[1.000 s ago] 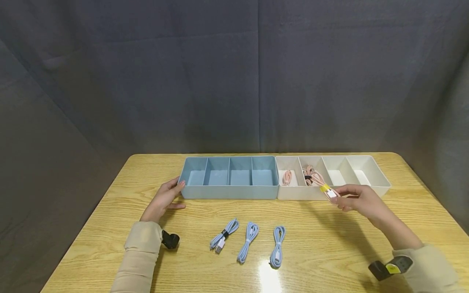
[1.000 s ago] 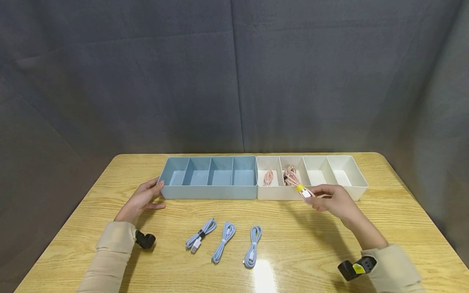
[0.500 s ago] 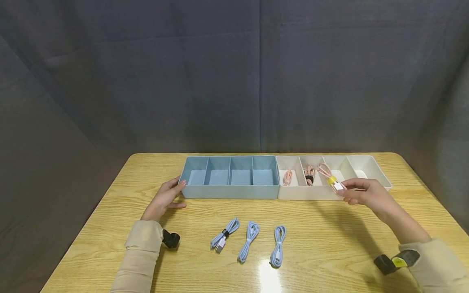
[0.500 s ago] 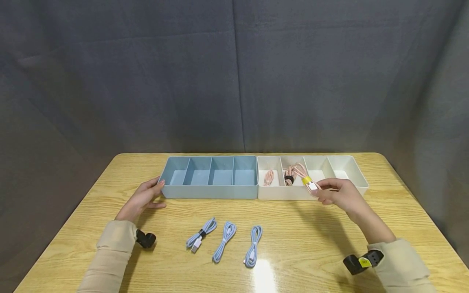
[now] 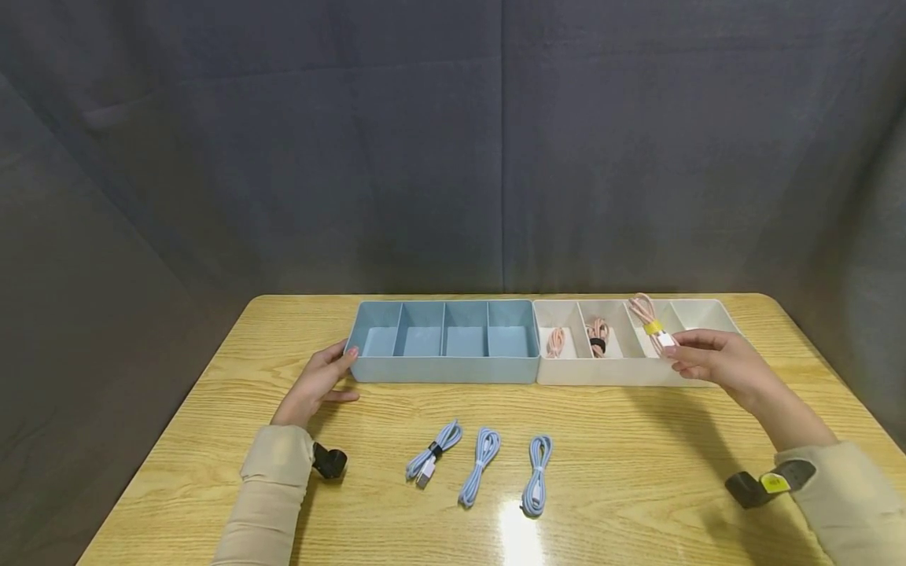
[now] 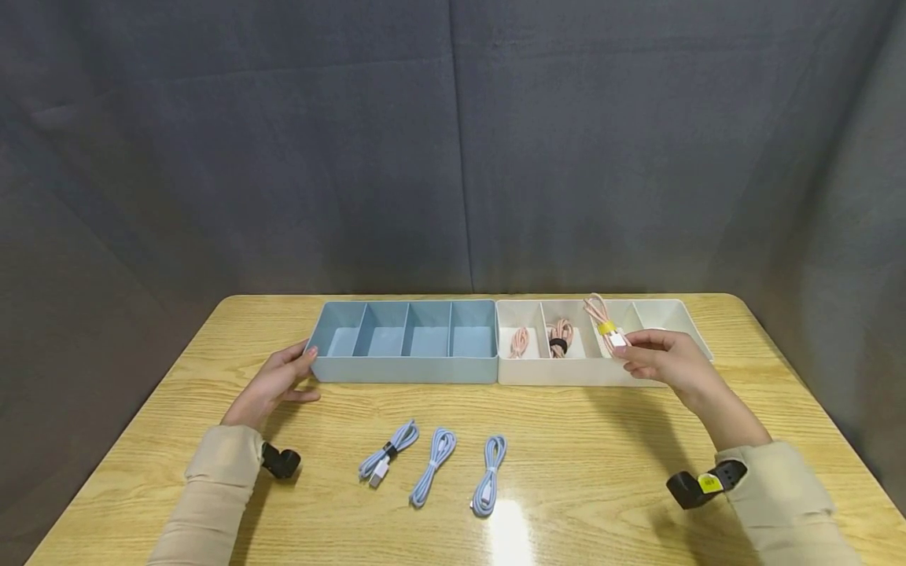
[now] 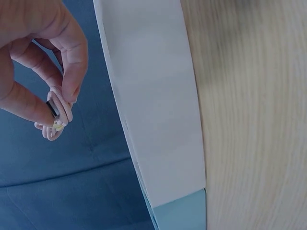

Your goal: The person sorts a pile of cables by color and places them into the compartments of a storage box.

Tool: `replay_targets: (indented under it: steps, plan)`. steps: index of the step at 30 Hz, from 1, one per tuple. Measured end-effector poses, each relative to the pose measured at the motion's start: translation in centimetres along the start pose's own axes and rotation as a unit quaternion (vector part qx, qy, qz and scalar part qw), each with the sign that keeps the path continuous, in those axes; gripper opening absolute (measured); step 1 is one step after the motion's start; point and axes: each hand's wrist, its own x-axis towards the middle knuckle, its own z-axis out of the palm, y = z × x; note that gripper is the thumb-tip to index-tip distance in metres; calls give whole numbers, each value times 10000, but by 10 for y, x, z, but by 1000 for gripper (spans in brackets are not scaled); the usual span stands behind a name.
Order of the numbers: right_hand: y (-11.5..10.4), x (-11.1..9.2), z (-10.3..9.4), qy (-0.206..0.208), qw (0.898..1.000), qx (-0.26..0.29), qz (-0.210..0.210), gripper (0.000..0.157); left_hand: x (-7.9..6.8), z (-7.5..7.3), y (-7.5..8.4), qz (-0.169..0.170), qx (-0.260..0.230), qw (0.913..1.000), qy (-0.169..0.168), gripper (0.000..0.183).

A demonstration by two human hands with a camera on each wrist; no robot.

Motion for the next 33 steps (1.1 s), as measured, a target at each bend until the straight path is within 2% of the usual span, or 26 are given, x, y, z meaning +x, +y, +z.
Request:
replay_targets:
  steps: [7,14,24,26,31,33]
  plan:
    - [-5,6,-10,86,9998,13,160,10,-4,-1,4,-2,-56,10000,-76,57]
    - [-5,11,-16,137,9991,294,280,15,-3,-1,3,-55,-86,9999,-42,58]
    - [5,15,-26,292,9987,59,407,12,-1,-1,0,31,-63,9999,-71,60]
    - [7,16,-27,262,9991,2,348,6,-1,-2,0,31,-53,10000,-77,60]
    - [12,17,-27,69,9983,-569,85,55,-2,-2,1,48,-53,9999,-103,59]
    - [13,17,-26,43,9968,-803,16,62,-2,-2,0,44,-58,9999,-103,58]
